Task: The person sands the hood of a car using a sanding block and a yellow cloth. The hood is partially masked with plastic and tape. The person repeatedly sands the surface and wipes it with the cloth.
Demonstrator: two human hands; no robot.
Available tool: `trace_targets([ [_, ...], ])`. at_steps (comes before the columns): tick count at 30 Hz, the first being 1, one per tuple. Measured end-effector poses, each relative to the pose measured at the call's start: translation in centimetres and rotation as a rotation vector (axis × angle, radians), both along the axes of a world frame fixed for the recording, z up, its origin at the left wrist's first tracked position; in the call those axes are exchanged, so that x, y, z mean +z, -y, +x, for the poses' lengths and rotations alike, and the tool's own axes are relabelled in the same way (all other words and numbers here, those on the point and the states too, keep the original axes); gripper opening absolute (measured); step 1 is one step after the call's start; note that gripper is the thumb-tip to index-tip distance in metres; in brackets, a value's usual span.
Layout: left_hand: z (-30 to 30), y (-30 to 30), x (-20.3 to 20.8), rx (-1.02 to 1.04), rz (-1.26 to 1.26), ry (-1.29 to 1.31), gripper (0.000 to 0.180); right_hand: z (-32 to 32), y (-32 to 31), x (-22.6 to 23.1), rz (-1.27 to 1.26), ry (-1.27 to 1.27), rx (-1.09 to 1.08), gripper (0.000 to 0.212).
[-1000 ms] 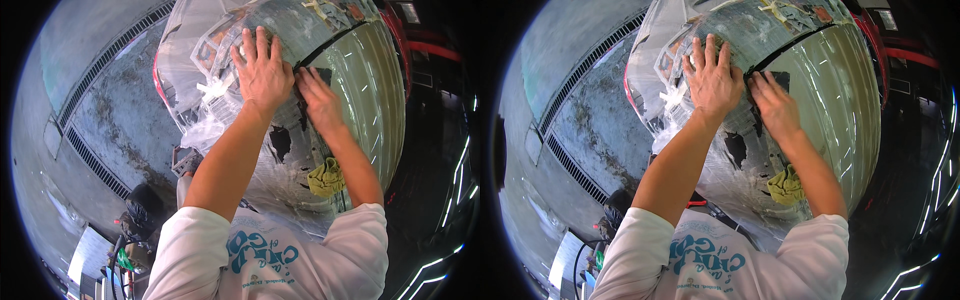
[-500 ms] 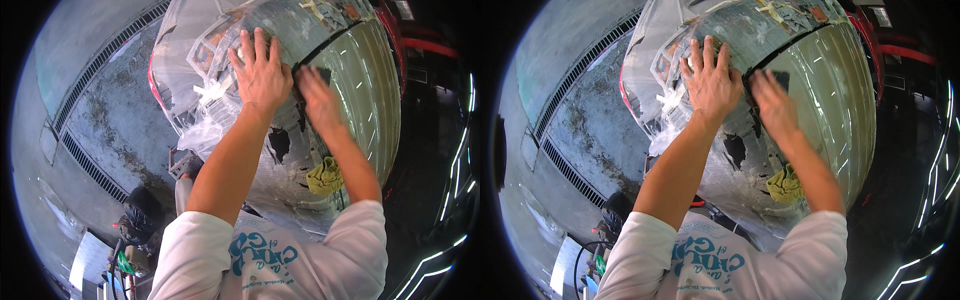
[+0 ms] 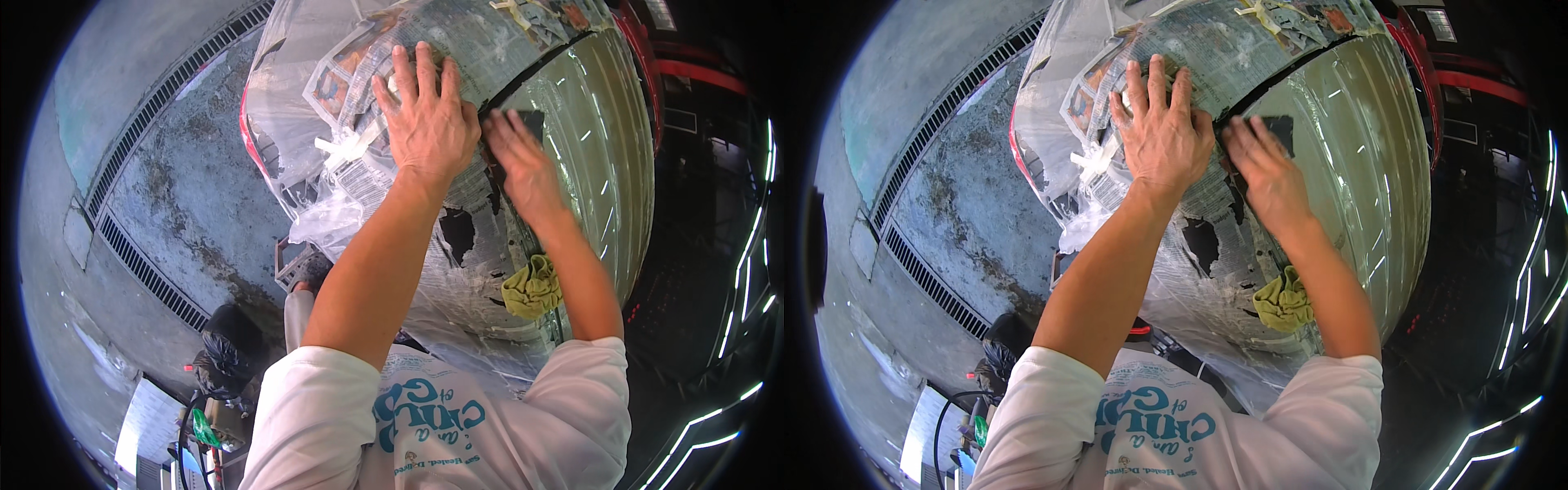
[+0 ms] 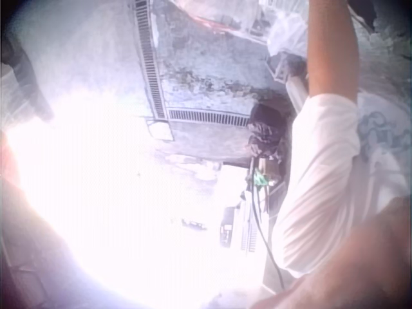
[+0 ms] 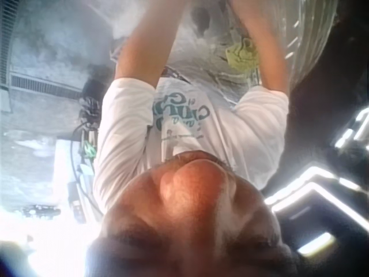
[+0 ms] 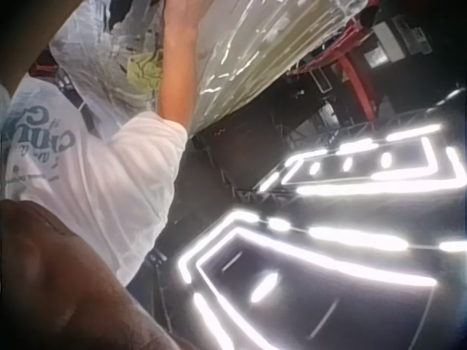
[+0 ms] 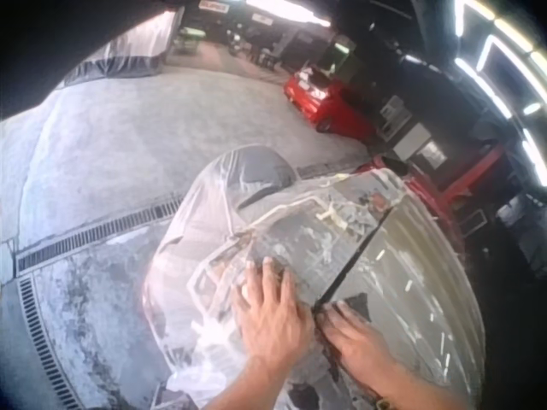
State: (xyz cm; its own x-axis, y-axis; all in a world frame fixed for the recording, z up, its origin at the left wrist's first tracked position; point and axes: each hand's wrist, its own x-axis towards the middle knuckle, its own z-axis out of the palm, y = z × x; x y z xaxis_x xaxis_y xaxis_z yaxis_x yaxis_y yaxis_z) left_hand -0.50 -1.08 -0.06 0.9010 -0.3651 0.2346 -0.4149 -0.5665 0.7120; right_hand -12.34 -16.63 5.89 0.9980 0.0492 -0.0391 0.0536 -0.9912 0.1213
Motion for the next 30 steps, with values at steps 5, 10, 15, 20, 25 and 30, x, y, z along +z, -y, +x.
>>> trace_targets([
  [5,-0.4,0.4,0.4,-0.037,0.023,-0.005,0.062,1.7,3.9,1.1,-0.01,0.014,-0.261,0.066],
  [10,-0.2,0.3,0.1,-0.013,0.017,0.003,0.062,-1.5,-1.7,1.0,-0.089,-0.075,-0.103,0.066],
  [15,-0.4,0.6,0.3,-0.001,0.006,0.015,0.061,0.2,0.1,0.9,-0.125,0.002,-0.176,0.059],
  [20,-0.3,0.3,-0.1,0.001,0.007,0.025,0.06,1.1,-2.3,1.7,-0.137,-0.057,-0.204,0.054],
  [25,-0.4,0.2,0.0,-0.013,0.007,0.004,0.06,-0.3,-5.5,0.6,-0.193,-0.085,-0.248,0.051],
  [30,-0.6,0.6,0.1,-0.015,-0.003,0.015,0.06,1.3,-1.4,0.8,-0.154,-0.008,-0.298,0.053],
])
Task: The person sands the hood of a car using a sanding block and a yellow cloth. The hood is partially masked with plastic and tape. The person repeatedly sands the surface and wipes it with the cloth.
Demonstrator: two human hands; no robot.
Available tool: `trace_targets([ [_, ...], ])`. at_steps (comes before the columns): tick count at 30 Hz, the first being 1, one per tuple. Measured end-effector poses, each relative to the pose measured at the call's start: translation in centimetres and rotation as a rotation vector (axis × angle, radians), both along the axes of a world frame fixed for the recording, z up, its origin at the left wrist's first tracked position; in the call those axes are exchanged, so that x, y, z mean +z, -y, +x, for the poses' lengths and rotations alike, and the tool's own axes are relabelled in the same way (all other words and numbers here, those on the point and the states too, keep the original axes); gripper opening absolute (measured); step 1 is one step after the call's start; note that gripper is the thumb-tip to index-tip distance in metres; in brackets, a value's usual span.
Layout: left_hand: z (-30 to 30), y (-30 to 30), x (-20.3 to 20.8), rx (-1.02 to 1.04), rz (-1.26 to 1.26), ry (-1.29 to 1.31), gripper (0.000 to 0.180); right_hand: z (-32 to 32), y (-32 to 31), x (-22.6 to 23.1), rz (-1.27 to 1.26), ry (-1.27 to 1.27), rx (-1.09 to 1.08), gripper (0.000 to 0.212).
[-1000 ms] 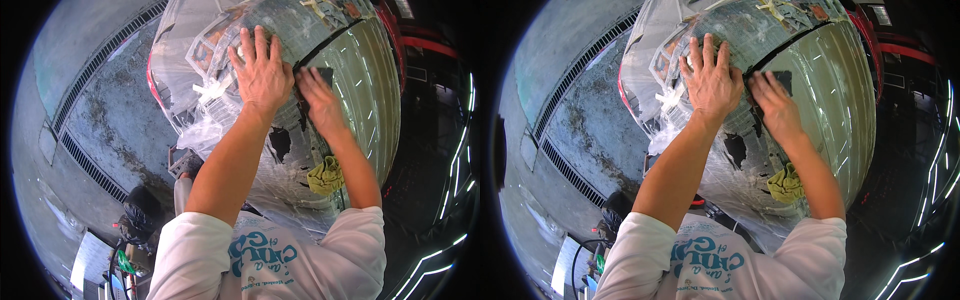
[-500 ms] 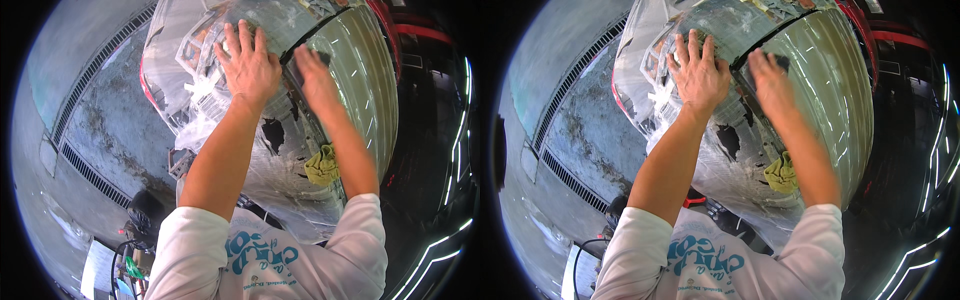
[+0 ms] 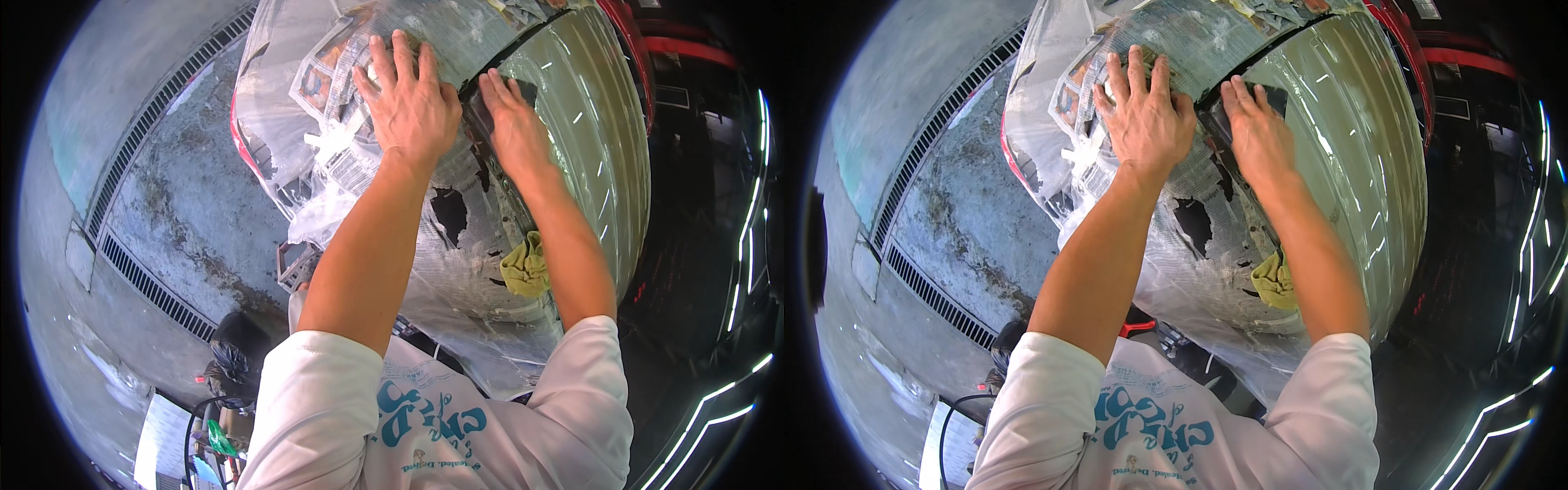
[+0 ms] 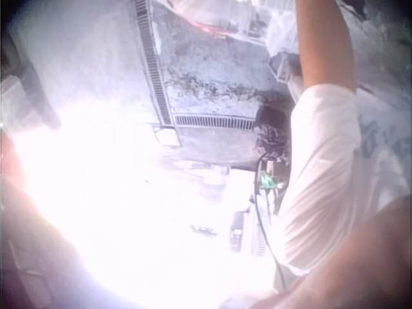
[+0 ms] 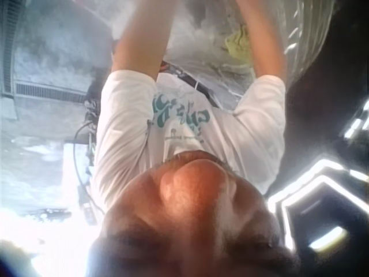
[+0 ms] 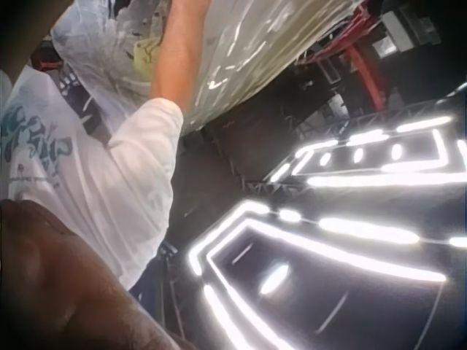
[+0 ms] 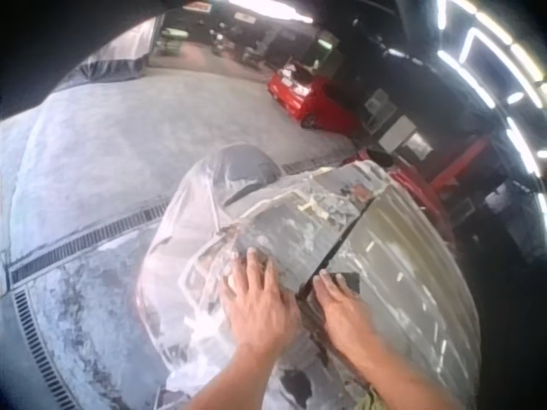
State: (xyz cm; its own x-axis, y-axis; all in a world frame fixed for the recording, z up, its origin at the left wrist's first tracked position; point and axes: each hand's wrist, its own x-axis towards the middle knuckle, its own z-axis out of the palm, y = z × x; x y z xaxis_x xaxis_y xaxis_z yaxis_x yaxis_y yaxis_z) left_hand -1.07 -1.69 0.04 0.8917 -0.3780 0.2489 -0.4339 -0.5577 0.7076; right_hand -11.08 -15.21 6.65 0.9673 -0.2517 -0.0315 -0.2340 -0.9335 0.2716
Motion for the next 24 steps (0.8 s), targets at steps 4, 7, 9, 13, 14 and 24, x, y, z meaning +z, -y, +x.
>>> trace_targets([
  [4,0.3,0.0,-0.2,-0.002,-0.008,-0.022,0.061,-3.5,-2.3,-0.4,-0.075,-0.079,0.058,0.053],
  [7,0.4,-0.2,0.0,-0.001,0.01,-0.005,0.061,-0.2,-1.6,0.6,-0.05,-0.04,0.012,0.055],
  [9,0.0,-0.2,-0.1,-0.004,-0.003,0.008,0.061,-0.8,-2.0,-0.2,-0.055,-0.026,0.001,0.057],
  [13,0.4,-0.1,0.0,-0.002,0.004,0.015,0.061,-2.9,-4.4,-0.1,-0.07,-0.084,0.007,0.058],
  [14,0.2,-0.1,0.1,-0.01,0.006,0.014,0.061,-2.5,-4.2,0.3,-0.052,-0.1,-0.001,0.057],
  [24,0.3,-0.2,-0.5,0.019,-0.002,0.051,0.062,-0.1,-2.5,0.0,-0.049,0.016,-0.041,0.056],
])
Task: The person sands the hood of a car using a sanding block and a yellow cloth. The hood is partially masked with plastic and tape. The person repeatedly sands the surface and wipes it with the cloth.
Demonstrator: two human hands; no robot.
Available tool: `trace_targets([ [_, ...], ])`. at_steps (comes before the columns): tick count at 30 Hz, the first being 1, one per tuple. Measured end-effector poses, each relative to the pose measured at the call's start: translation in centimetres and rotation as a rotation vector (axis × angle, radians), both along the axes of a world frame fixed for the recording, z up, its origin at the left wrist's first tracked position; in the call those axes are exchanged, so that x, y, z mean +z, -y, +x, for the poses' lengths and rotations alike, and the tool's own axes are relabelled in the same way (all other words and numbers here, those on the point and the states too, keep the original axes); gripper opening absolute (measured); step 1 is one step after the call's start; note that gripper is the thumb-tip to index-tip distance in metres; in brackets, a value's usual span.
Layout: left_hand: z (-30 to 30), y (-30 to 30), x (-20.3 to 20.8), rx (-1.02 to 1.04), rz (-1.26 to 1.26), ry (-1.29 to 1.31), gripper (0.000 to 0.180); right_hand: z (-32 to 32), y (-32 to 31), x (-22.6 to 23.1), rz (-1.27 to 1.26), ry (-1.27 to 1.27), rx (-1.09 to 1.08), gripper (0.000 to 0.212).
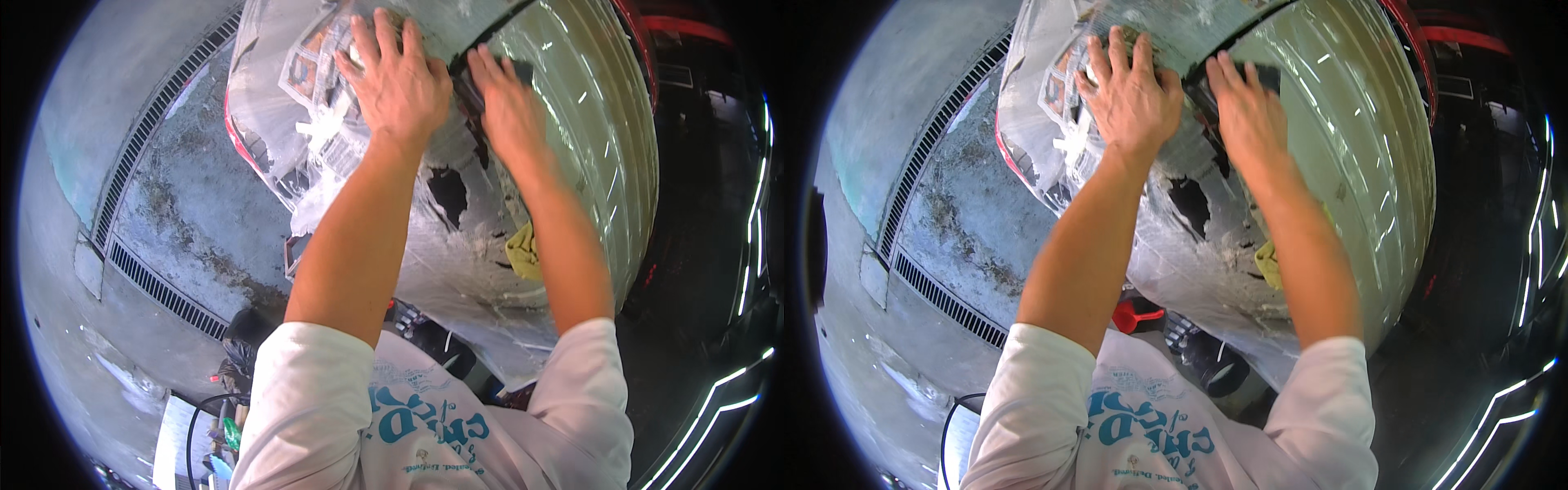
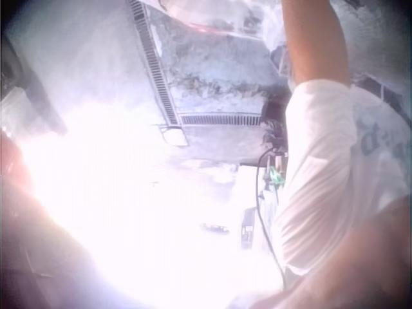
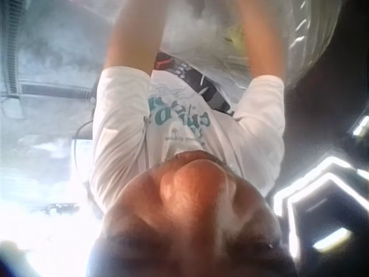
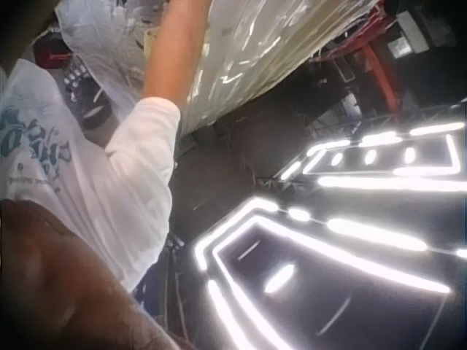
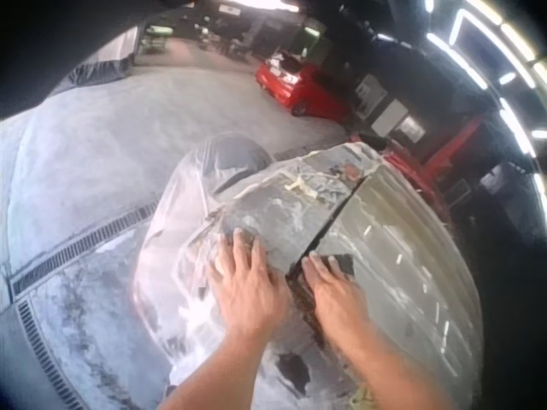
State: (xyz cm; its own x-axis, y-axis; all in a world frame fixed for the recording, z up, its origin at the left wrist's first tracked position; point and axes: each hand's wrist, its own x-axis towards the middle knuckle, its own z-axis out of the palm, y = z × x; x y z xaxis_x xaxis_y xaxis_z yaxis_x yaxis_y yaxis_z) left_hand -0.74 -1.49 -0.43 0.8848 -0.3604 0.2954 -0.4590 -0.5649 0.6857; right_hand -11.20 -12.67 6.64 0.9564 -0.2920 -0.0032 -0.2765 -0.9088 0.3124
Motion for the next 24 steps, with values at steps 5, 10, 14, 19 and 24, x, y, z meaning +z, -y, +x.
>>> trace_targets([
  [5,0.2,0.1,-0.3,0.007,-0.001,0.021,0.062,-0.7,-1.6,-0.9,0.036,-0.037,-0.067,0.082],
  [10,-0.4,0.4,-0.6,-0.012,-0.013,0.041,0.06,0.9,1.2,-0.1,0.043,-0.031,-0.112,0.077],
  [14,0.4,0.9,-1.2,0.052,0.063,0.099,0.061,-2.3,-0.6,-2.6,-0.012,0.044,0.077,0.062],
  [19,-0.2,0.5,0.1,0.052,0.105,0.121,0.058,-2.2,0.9,0.0,0.234,0.322,-0.118,0.059],
  [24,-0.8,0.7,0.0,0.039,0.073,0.112,0.055,-5.4,2.6,-1.9,0.364,0.428,-0.185,0.052],
])
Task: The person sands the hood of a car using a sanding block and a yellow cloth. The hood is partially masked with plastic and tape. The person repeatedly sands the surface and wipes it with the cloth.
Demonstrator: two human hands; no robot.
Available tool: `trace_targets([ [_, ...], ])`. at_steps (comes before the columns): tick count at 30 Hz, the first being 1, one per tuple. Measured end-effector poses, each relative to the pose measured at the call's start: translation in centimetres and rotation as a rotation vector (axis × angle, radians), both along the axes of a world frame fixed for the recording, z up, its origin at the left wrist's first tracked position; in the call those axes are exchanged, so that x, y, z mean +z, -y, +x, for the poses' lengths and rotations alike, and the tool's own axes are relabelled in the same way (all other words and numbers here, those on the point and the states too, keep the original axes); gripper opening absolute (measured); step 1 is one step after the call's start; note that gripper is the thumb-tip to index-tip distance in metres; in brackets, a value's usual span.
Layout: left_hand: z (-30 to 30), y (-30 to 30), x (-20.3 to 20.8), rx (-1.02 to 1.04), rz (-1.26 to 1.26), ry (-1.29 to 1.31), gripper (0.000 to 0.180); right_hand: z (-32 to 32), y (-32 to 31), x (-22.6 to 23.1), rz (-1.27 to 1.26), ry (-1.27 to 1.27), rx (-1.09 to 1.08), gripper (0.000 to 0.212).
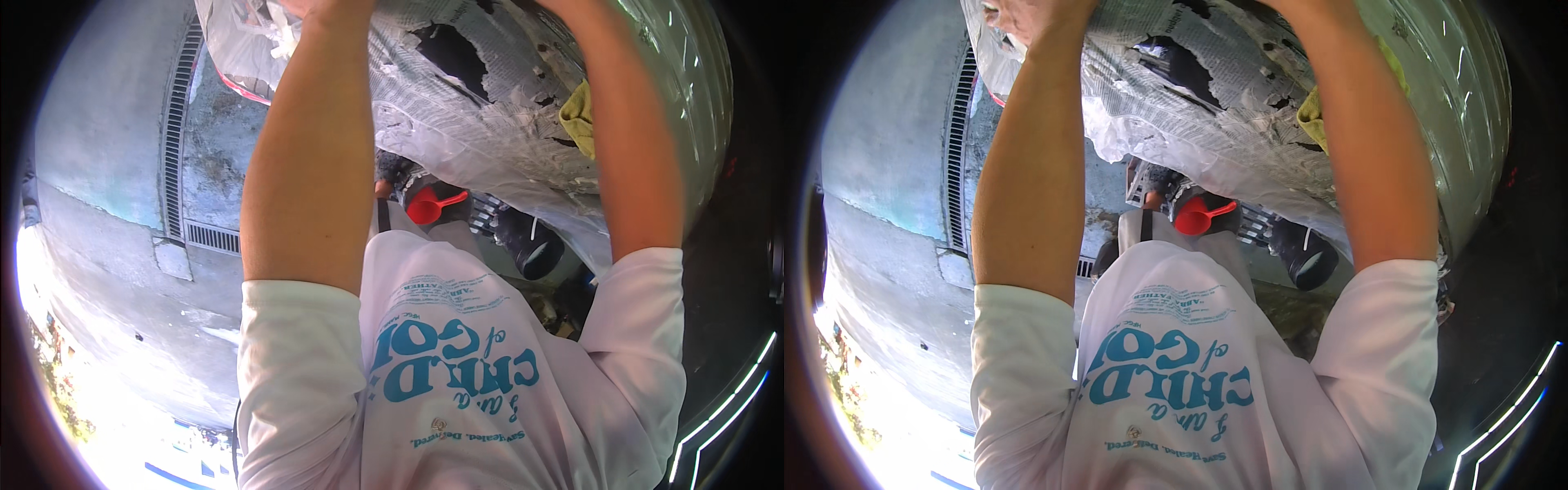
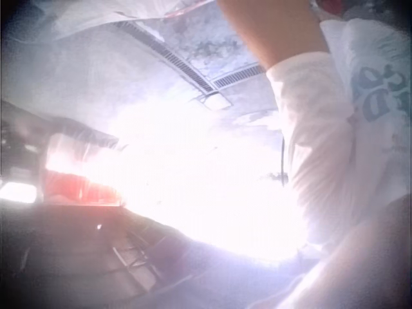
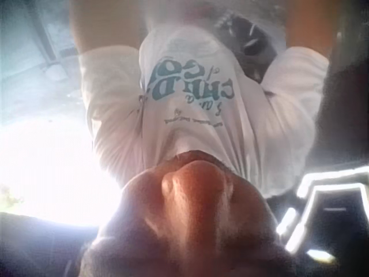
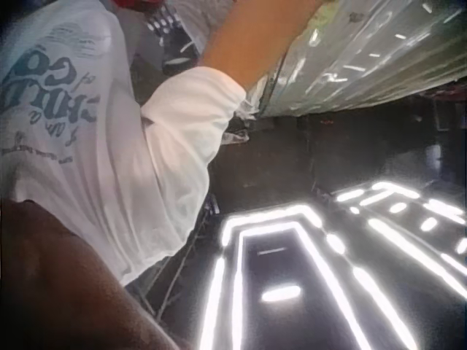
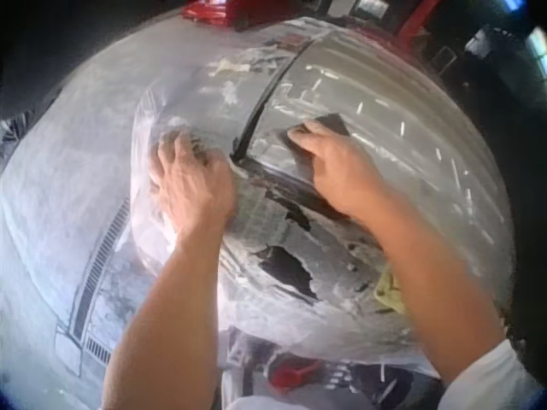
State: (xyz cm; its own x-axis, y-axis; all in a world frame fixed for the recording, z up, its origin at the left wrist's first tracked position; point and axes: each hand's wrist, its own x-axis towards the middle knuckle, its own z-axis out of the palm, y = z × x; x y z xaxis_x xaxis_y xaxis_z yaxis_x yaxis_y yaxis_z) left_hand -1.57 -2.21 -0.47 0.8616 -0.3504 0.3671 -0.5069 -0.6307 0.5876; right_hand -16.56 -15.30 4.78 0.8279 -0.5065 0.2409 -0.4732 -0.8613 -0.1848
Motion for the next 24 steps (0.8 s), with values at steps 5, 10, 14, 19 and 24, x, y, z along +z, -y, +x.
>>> trace_targets([
  [5,1.5,-0.6,-1.2,0.042,0.076,0.116,0.058,-0.2,-1.3,-3.0,-0.078,0.208,-0.013,0.046],
  [10,1.7,-0.3,-0.8,-0.056,0.081,0.116,0.059,-0.8,-1.5,-2.6,-0.092,0.204,-0.072,0.043],
  [14,0.5,-0.2,0.1,-0.055,0.067,0.084,0.057,-1.0,-0.9,-2.8,-0.091,0.223,-0.063,0.043],
  [19,1.6,-0.3,-0.4,-0.062,0.11,0.037,0.056,-0.7,-2.2,-1.8,-0.031,0.262,-0.098,0.042],
  [24,1.8,-0.1,-1.1,-0.055,0.107,0.069,0.058,-1.1,-1.4,-3.0,-0.062,0.288,-0.102,0.042],
])
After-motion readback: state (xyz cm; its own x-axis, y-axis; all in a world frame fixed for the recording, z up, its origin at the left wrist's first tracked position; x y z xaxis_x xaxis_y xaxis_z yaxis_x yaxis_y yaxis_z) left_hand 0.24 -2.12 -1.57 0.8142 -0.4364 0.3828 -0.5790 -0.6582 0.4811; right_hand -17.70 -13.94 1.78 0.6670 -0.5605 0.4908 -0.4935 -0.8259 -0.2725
